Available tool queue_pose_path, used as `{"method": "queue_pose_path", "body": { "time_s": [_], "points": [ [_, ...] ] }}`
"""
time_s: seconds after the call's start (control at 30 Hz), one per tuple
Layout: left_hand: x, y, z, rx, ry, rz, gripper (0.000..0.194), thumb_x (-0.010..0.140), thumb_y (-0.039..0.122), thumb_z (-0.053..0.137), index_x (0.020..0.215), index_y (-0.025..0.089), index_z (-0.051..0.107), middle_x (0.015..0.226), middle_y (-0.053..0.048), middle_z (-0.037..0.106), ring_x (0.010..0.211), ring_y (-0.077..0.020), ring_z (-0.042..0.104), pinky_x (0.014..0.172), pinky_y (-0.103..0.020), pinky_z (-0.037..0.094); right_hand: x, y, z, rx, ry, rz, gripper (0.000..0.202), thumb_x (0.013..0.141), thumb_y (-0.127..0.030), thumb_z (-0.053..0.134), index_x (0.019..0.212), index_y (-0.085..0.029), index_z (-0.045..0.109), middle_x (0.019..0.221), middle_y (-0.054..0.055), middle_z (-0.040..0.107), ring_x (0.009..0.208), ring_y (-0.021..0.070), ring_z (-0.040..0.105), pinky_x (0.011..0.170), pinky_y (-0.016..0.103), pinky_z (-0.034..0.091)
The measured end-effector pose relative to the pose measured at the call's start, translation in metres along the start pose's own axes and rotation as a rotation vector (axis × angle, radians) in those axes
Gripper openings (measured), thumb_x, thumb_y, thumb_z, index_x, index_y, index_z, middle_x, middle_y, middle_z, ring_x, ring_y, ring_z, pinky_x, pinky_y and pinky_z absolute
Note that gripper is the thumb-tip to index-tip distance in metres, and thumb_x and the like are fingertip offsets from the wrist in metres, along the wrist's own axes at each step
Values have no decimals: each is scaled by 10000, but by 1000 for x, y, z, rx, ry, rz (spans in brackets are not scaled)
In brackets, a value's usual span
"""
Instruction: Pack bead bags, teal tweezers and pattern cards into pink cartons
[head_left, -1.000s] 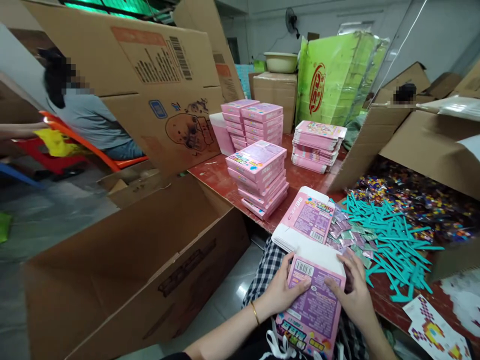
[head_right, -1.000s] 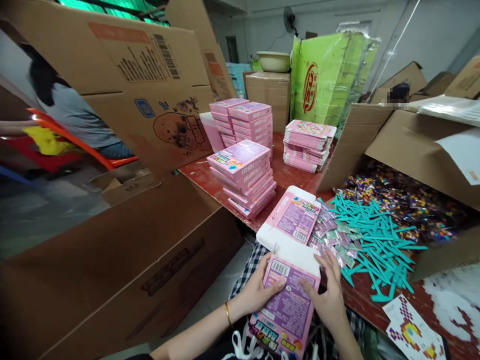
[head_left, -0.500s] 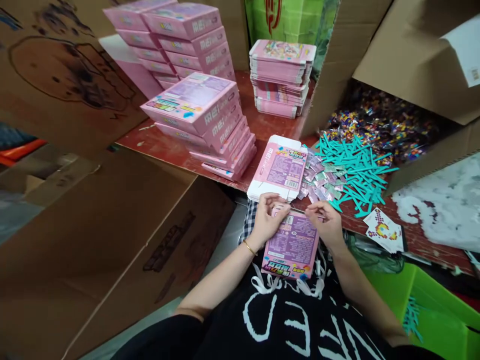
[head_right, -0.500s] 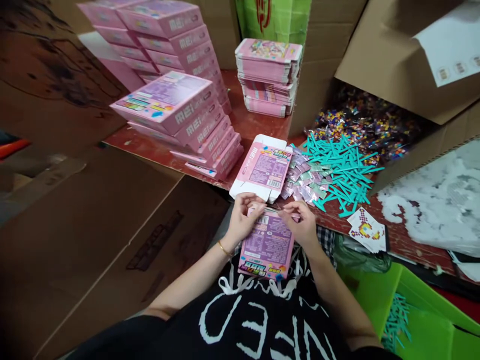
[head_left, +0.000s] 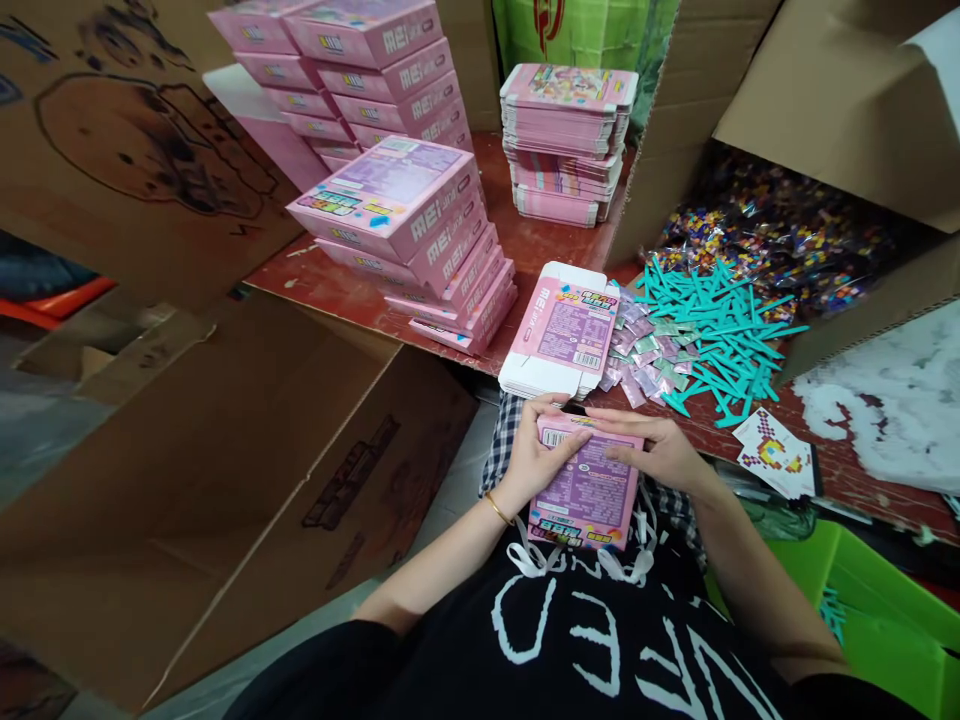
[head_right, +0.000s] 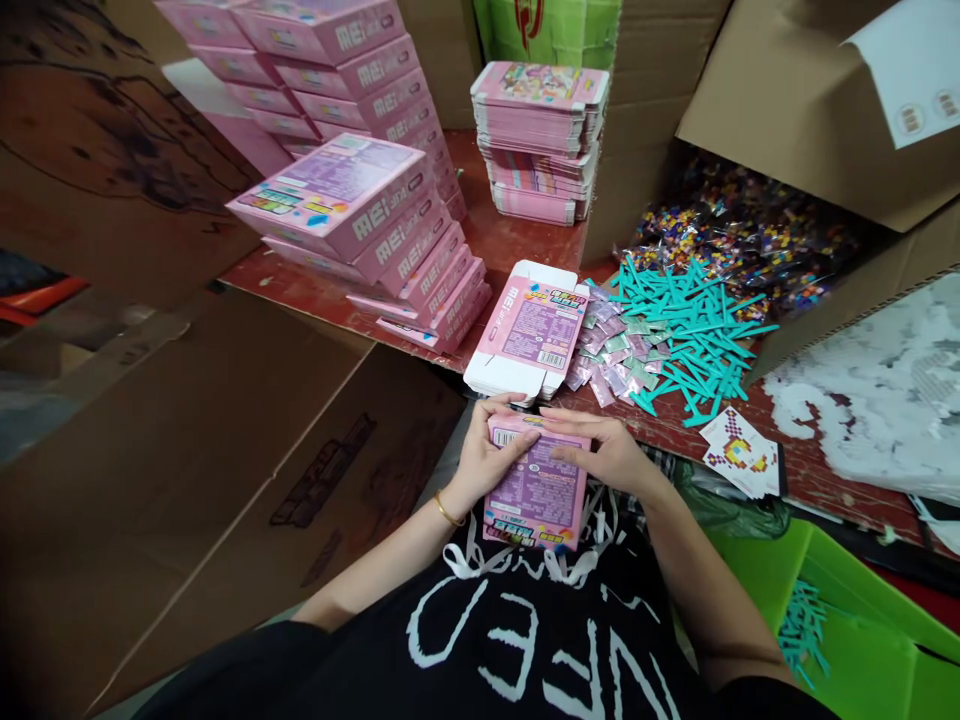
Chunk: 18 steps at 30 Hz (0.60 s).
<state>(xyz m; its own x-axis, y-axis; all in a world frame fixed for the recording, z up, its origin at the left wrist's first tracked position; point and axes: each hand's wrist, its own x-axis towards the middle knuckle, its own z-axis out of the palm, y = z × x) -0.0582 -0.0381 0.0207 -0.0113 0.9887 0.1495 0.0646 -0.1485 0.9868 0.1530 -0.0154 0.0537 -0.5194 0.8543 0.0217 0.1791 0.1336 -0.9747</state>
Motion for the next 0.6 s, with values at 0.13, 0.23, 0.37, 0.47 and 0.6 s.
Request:
{"method": "queue_pose_path", "body": {
  "time_s": [0.13,0.23,0.37,0.47,0.6],
  "points": [
    [-14,-8,-5,-27,-97,-110,765,674,403,820,1245,213,348,1267,-127,523,1186,-260,545,1016,-442,435,-7,1,0,-103,41,-101,361,852,-379,679,1191,-254,689,1353,93,600,1285,270,539,1100,499,414],
    [-28,2,-26,-70,-312,-235,648,732,408,778,1211,196,396,1127,-112,613,1025,-234,635,908,-424,515,-10,16,-2,-28,321,-112,433,884,-422,626,1272,-231,620,1347,131,599,1258,278,563,1035,486,482],
    [-2,72,-95,260,-121,24,354,830,370,693,1118,187,600,1059,-91,683,944,-206,661,841,-372,557,-4,39,-2,157,568,-57,460,916,-461,558,1317,-236,546,1359,146,582,1157,276,636,915,442,564],
    [69,147,-166,513,283,441,367,812,381,715,1118,186,663,1083,-29,721,960,-198,669,903,-399,546,7,49,7,154,570,29,333,863,-443,641,1091,-202,670,1137,130,707,945,243,716,845,402,588],
    [193,193,-237,566,307,303,471,925,488,508,1148,94,640,988,-8,752,971,-248,703,868,-476,535,14,56,25,101,439,47,326,829,-473,665,963,-178,706,979,117,745,803,228,730,804,404,600]
  ]
}}
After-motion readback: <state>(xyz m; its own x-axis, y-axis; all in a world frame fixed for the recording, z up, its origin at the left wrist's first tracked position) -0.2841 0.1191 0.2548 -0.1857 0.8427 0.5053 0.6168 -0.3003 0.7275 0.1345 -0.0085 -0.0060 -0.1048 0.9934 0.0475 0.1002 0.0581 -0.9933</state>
